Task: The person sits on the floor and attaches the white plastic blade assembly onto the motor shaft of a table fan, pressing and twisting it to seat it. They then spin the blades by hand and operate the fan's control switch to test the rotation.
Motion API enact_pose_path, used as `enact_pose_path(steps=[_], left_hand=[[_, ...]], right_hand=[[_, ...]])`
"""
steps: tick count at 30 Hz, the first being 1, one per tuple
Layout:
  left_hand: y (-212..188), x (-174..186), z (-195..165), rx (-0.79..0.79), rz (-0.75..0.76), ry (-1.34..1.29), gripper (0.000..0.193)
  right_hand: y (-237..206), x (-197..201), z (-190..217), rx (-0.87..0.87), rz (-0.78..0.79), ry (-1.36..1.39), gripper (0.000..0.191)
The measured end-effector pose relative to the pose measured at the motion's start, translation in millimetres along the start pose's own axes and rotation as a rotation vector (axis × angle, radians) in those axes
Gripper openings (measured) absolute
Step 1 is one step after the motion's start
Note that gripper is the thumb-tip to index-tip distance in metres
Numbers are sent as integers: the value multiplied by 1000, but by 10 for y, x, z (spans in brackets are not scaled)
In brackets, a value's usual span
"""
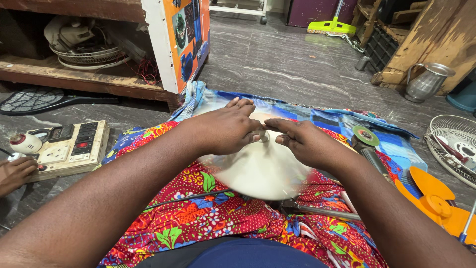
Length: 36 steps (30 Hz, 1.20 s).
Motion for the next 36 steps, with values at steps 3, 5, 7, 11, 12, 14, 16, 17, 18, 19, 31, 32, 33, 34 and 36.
enact_pose_path(steps=[3, 5, 7, 11, 12, 14, 16, 17, 18, 19, 31, 32, 33, 34, 36], left_hand=[[-2, -44, 10, 5, 25, 6, 41], [-8, -80, 25, 15, 34, 19, 41], [-17, -67, 20, -12, -40, 25, 42], [-38, -131, 64, 26, 15, -27, 42], [-40, -131, 69, 29, 17, -35, 42], [-44, -122, 74, 38, 21, -50, 42], [-53, -106, 60, 40, 21, -42, 44], [-57, -95, 52, 40, 20, -37, 45], [-65, -88, 46, 46, 27, -28, 46], [-77, -82, 39, 52, 33, -21, 47], [-276, -6, 140, 175, 210, 27, 69], [-294, 16, 135, 186, 229, 21, 69], [-310, 45, 119, 195, 238, -12, 68], [-327, 76, 99, 204, 245, -44, 67], [-374, 111, 74, 246, 311, -114, 65]], right_hand=[[-6, 7, 13, -5, -13, -10, 46], [-12, 21, 16, -23, -24, -8, 47], [-24, 39, 12, -47, -34, 9, 46], [-34, 30, 3, -60, -18, 12, 47], [-33, 21, -9, -66, -18, 5, 47], [-33, 2, -30, -56, -21, -11, 48], [-35, -26, -53, -27, -24, -29, 51], [-39, -38, -86, -39, -23, -28, 53], [-44, -48, -122, -52, -22, -26, 55], [-51, -57, -160, -66, -21, -25, 57], [-158, -112, -375, -26, 48, -195, 55], [-178, -127, -370, -36, 53, -194, 54], [-196, -143, -358, -46, 57, -192, 54], [-205, -153, -340, -55, 62, -190, 54], [-215, -105, -338, -170, -22, -170, 62]])
Point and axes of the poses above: each hand's wrist, its own y-axis towards the middle knuckle, its own x-axis out of the back of the hand, z = x × y, the point moved 6 cm from there along y, towards the middle knuckle, and after that the axes turned 13 degrees about y, right-handed, at the moved point
